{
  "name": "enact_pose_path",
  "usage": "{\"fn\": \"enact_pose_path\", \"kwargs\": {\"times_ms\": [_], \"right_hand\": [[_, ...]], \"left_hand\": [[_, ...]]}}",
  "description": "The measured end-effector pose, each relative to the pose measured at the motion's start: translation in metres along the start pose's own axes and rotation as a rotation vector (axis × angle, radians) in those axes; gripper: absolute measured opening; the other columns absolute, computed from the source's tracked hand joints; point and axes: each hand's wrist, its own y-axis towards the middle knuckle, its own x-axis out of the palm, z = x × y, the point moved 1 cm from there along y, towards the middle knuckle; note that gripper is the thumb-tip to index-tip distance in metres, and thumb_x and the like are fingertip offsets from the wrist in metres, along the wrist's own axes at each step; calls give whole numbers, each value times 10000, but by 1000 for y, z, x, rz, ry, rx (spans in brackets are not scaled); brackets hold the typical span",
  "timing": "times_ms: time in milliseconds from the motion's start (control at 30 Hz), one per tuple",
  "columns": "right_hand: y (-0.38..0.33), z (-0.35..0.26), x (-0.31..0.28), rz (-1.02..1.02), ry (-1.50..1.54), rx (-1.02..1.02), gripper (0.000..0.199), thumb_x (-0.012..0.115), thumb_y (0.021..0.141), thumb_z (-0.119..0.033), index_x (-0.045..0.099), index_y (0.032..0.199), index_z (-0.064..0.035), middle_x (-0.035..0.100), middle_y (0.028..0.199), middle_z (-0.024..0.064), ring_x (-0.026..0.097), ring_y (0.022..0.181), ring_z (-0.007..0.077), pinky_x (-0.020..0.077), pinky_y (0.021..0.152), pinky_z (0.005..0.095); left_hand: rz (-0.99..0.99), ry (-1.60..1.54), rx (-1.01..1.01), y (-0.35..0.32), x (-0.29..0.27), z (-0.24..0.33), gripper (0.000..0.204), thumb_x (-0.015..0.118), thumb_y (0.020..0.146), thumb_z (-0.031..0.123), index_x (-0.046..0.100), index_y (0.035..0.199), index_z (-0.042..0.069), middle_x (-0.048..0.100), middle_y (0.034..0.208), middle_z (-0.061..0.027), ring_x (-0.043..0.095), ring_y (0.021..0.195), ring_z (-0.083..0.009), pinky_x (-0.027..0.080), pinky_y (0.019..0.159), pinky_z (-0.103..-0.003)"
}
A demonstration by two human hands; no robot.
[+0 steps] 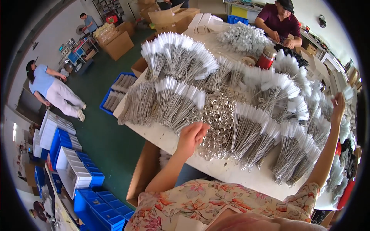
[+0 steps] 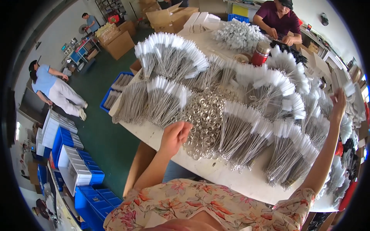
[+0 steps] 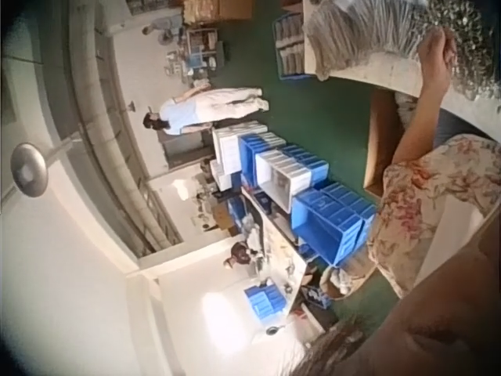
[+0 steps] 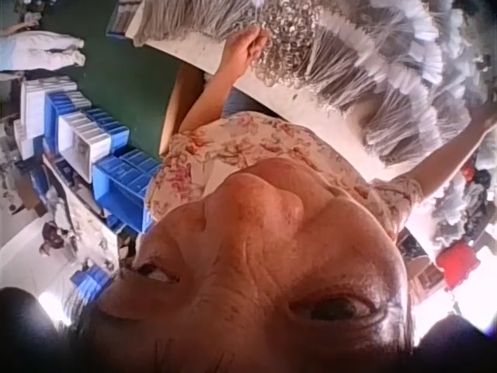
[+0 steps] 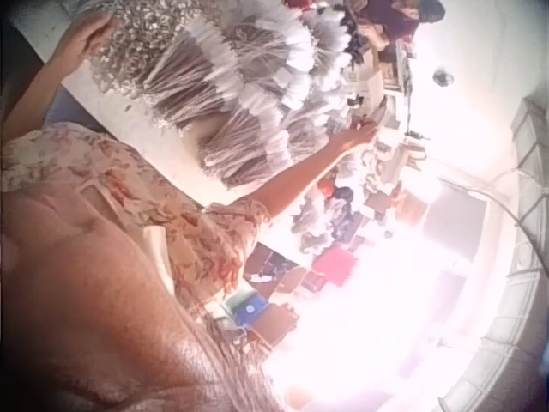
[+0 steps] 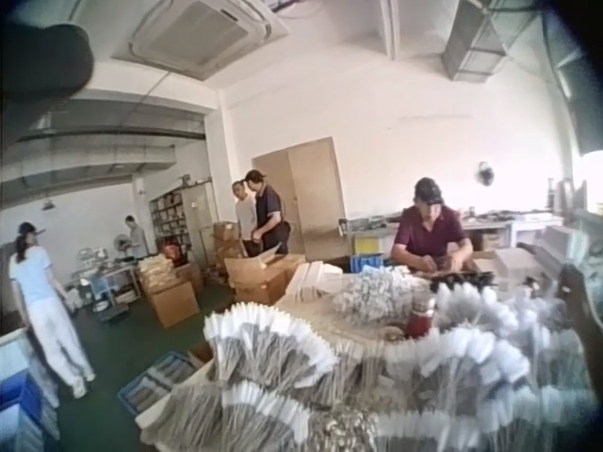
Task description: Assembling small wire brushes by threading wire handles into metal rings.
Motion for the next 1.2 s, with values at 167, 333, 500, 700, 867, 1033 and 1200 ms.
{"fn": "enact_pose_path", "kwargs": {"times_ms": [167, 333, 500, 700, 867, 1033, 1200], "right_hand": [[-212, -120, 182, -732, 462, 64, 302, 349, 965, -262, 547, 982, -35, 526, 1096, 134, 504, 1059, 216, 452, 908, 434], [-341, -120, 256, -781, 474, 586, 265, 461, 938, -158, 517, 1157, -21, 506, 1159, 88, 486, 1042, 158, 411, 826, 253], [-352, -119, 255, -680, 484, 40, 372, 525, 906, -294, 575, 1149, -16, 541, 1108, 70, 422, 1126, 183, 331, 942, 322], [-376, -103, 262, -540, 1005, 882, 271, 483, 933, -268, 594, 962, -23, 623, 850, 57, 590, 786, 128, 499, 745, 262], [-352, -101, 226, -664, 1006, 820, 208, 482, 932, -208, 598, 955, -37, 563, 711, -26, 438, 550, 46, 347, 476, 175], [-383, -119, 220, -1083, 95, 144, 141, 511, 865, -128, 624, 901, -52, 615, 715, 54, 570, 596, 146, 463, 548, 275], [-401, -122, 196, -1052, 78, 258, 87, 546, 835, -77, 600, 868, -18, 620, 717, 74, 597, 657, 172, 460, 608, 303]], "left_hand": [[-145, 377, 413, 11, 64, 26, 190, 501, 920, 114, 590, 1054, 12, 495, 649, 0, 407, 471, -32, 313, 402, -167], [-155, 735, 609, 24, 79, 14, 284, 635, 773, 7, 559, 1043, 53, 557, 896, -102, 589, 772, -227, 467, 651, -299], [-22, 537, 779, 10, 44, 26, 88, 518, 849, -45, 502, 933, -28, 489, 975, -112, 592, 718, -176, 519, 606, -272], [-216, 879, 1129, -10, 54, -7, 194, 662, 758, -31, 611, 944, -15, 476, 1091, -142, 572, 888, -216, 501, 755, -286], [-233, 1107, 1226, -11, 34, 10, 415, 717, 732, 87, 577, 1116, 17, 464, 1155, -143, 513, 1006, -227, 454, 810, -310], [-448, 514, 629, 5, 43, 25, 698, 699, 774, 261, 337, 1311, 0, 353, 1292, -171, 474, 1079, -240, 399, 903, -361], [-599, 315, 82, -43, 35, -10, 576, 716, 760, 279, 460, 1212, 31, 481, 1185, -136, 506, 1053, -231, 420, 866, -328]]}}
